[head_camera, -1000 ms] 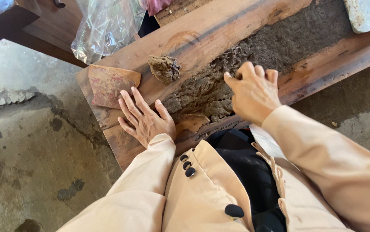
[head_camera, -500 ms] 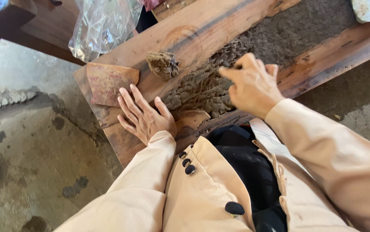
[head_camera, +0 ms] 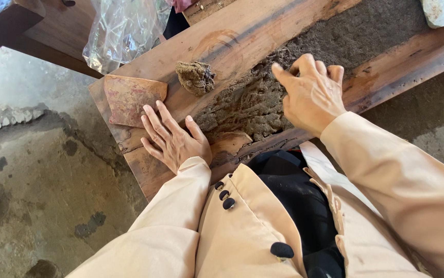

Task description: The person mixes a brown granular filler in a white container, then presses the mixture into a long crack in a wooden plank. The person uses their right hand to pack the material into the gap while the left hand stabilizes the plank.

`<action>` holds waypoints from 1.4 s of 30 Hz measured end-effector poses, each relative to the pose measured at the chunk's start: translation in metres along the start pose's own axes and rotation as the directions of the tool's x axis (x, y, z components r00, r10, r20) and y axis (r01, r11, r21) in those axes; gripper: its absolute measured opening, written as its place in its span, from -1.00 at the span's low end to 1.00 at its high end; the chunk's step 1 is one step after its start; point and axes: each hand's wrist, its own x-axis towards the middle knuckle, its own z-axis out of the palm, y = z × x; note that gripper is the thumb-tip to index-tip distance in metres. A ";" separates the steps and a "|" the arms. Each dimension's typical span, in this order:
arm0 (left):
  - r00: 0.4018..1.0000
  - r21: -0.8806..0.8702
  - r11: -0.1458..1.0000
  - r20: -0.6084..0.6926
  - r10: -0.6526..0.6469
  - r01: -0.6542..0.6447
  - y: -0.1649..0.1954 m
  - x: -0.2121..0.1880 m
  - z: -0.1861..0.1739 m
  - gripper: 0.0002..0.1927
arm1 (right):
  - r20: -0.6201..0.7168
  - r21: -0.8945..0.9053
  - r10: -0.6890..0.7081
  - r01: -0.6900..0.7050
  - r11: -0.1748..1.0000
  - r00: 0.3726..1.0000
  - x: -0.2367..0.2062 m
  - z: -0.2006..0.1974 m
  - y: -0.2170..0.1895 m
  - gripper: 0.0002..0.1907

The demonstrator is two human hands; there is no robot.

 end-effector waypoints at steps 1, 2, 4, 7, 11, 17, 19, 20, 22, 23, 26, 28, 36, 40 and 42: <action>1.000 0.005 1.000 0.000 0.002 -0.002 0.000 0.000 0.000 -0.24 | 0.015 -0.025 0.014 -0.013 1.000 1.000 0.001 0.001 0.000 -0.31; 1.000 0.010 1.000 0.001 0.005 -0.005 0.000 0.000 0.000 -0.24 | 0.031 -0.050 0.029 -0.027 0.998 0.999 0.001 0.002 0.000 -0.29; 1.000 0.009 1.000 0.005 0.004 -0.005 0.000 0.000 0.000 -0.24 | 0.064 -0.076 0.066 -0.062 0.995 0.996 -0.002 0.005 -0.003 -0.27; 1.000 0.004 1.000 0.012 0.008 -0.008 0.000 0.000 0.000 -0.24 | 0.125 -0.077 0.124 -0.115 0.990 0.984 -0.010 0.006 -0.007 -0.29; 1.000 0.003 1.000 0.016 0.015 -0.015 0.000 0.001 -0.001 -0.25 | 0.206 -0.084 0.131 -0.116 0.990 0.970 -0.011 -0.002 0.003 -0.39; 1.000 -0.004 1.000 0.030 0.010 -0.010 0.000 -0.001 -0.001 -0.24 | 0.149 -0.093 0.118 -0.105 0.990 0.982 0.002 0.001 0.003 -0.21; 1.000 -0.007 1.000 0.023 0.008 -0.008 0.001 0.000 -0.002 -0.24 | 0.172 -0.111 0.141 -0.123 0.986 0.975 -0.001 0.005 0.000 -0.21; 1.000 -0.009 1.000 0.020 0.009 -0.009 0.001 0.000 -0.002 -0.24 | 0.166 -0.105 0.146 -0.130 0.986 0.975 -0.004 0.006 0.000 -0.25; 1.000 -0.005 1.000 0.016 0.021 -0.021 0.002 0.001 -0.002 -0.24 | 0.199 -0.082 0.166 -0.152 0.985 0.966 -0.010 0.005 0.005 -0.32; 1.000 0.004 1.000 0.012 0.021 -0.021 0.002 0.001 -0.002 -0.25 | 0.240 -0.065 0.170 -0.159 0.985 0.956 -0.012 0.004 0.010 -0.34; 1.000 0.007 1.000 0.012 0.018 -0.018 0.000 -0.001 -0.001 -0.25 | 0.181 0.062 0.161 -0.175 0.983 0.970 -0.015 0.004 0.022 -0.33; 1.000 0.001 1.000 0.009 0.021 -0.021 0.000 0.000 0.000 -0.24 | 0.117 0.119 0.165 -0.179 0.977 0.979 -0.011 0.009 0.024 -0.30; 1.000 0.005 1.000 0.004 0.000 0.000 0.002 0.000 -0.002 -0.25 | 0.094 -0.102 0.128 -0.118 0.988 0.987 -0.012 0.013 0.007 -0.33; 1.000 0.006 1.000 0.020 0.003 -0.003 0.000 0.000 -0.001 -0.25 | 0.186 -0.126 0.102 -0.080 0.989 0.977 -0.002 -0.001 0.014 -0.42; 1.000 0.001 1.000 0.018 0.006 -0.006 0.000 0.001 0.000 -0.25 | 0.053 -0.095 0.050 -0.045 0.994 0.997 0.005 -0.002 0.013 -0.34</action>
